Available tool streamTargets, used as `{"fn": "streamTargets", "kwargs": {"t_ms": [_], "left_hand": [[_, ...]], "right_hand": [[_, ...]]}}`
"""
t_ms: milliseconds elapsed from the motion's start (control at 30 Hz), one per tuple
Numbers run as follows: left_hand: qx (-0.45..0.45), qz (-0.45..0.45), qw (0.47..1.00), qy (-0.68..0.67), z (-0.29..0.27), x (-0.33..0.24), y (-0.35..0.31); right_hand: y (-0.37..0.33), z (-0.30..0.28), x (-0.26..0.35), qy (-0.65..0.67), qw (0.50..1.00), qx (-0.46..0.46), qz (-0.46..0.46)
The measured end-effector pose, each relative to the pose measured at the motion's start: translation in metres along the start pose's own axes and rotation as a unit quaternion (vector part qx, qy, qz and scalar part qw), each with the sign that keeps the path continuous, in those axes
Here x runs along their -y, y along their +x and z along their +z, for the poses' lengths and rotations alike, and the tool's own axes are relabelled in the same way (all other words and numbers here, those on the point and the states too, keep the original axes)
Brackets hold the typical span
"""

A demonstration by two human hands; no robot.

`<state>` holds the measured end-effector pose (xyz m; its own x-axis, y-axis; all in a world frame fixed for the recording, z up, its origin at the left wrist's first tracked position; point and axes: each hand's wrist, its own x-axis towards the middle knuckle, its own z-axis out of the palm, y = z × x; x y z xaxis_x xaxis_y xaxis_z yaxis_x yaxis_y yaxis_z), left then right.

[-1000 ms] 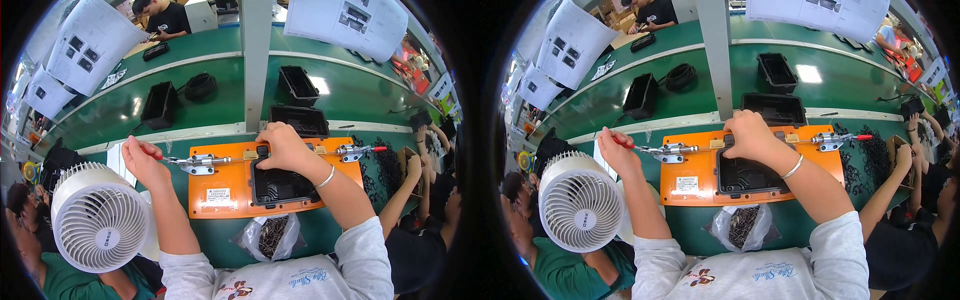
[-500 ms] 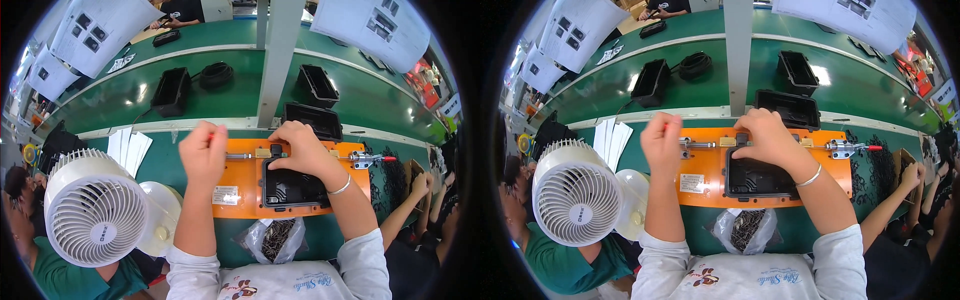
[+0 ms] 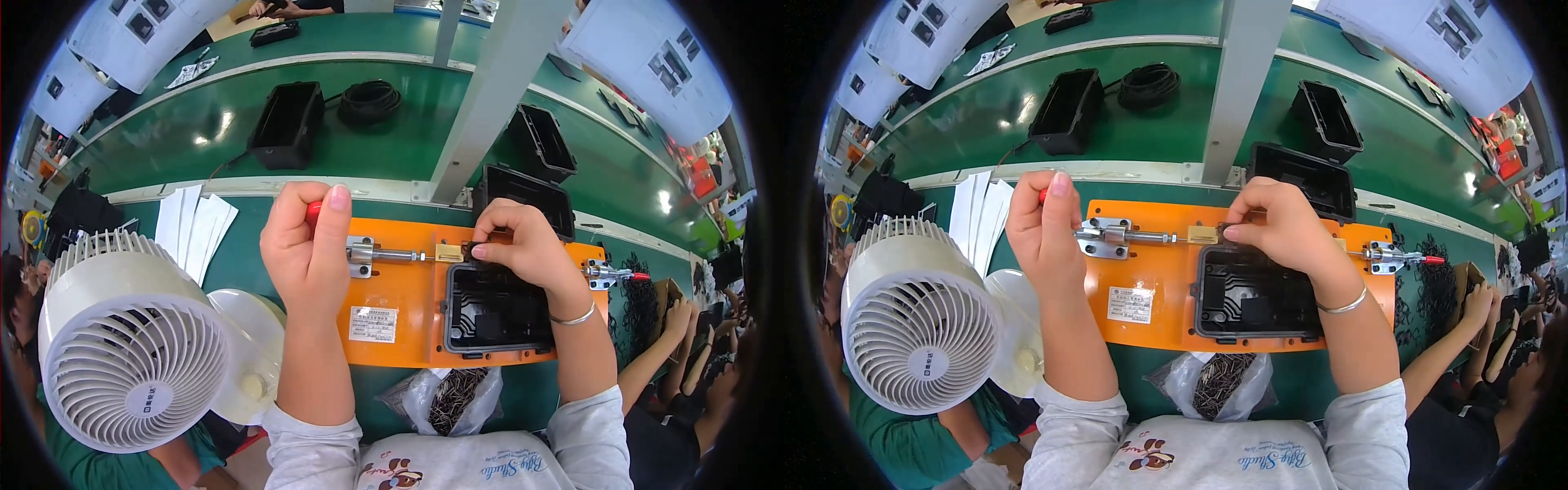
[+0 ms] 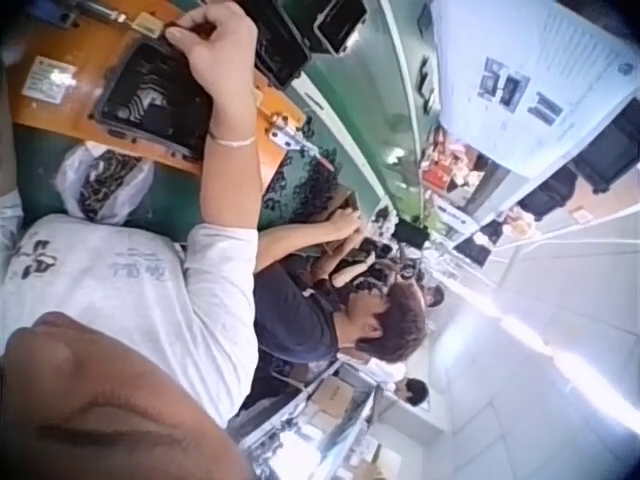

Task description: Assembling small metal components onto a black plastic casing using a manual assembly jig.

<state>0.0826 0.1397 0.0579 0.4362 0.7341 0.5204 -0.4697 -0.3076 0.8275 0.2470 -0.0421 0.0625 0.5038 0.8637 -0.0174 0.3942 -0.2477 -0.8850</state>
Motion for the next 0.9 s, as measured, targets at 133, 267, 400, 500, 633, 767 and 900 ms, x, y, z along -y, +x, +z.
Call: {"fn": "streamTargets", "kwargs": {"t_ms": [133, 267, 400, 500, 633, 767, 900], "left_hand": [[0.0, 0.0, 1.0, 0.012, -0.001, 0.002, 0.0], [0.009, 0.003, 1.0, 0.023, -0.001, 0.002, 0.0], [0.008, 0.0, 1.0, 0.017, 0.002, 0.0, 0.0], [0.048, -0.017, 0.997, 0.063, 0.009, -0.003, -0.003], [0.093, 0.006, 0.986, 0.137, 0.016, 0.002, -0.007], [0.114, 0.013, 0.973, 0.199, 0.019, 0.006, -0.009], [0.135, 0.057, 0.956, 0.254, 0.025, 0.007, -0.011]], "right_hand": [[0.001, 0.0, 0.002, -0.017, 1.0, 0.004, 0.013], [-0.001, 0.007, 0.007, -0.068, 0.997, -0.037, 0.008], [-0.002, 0.014, 0.008, -0.156, 0.986, -0.067, -0.004], [-0.001, 0.016, 0.007, -0.168, 0.983, -0.068, -0.01], [-0.001, 0.016, 0.008, -0.177, 0.982, -0.071, -0.012], [0.0, 0.017, 0.008, -0.175, 0.982, -0.068, -0.011], [0.0, 0.017, 0.007, -0.173, 0.983, -0.067, -0.007]]}}
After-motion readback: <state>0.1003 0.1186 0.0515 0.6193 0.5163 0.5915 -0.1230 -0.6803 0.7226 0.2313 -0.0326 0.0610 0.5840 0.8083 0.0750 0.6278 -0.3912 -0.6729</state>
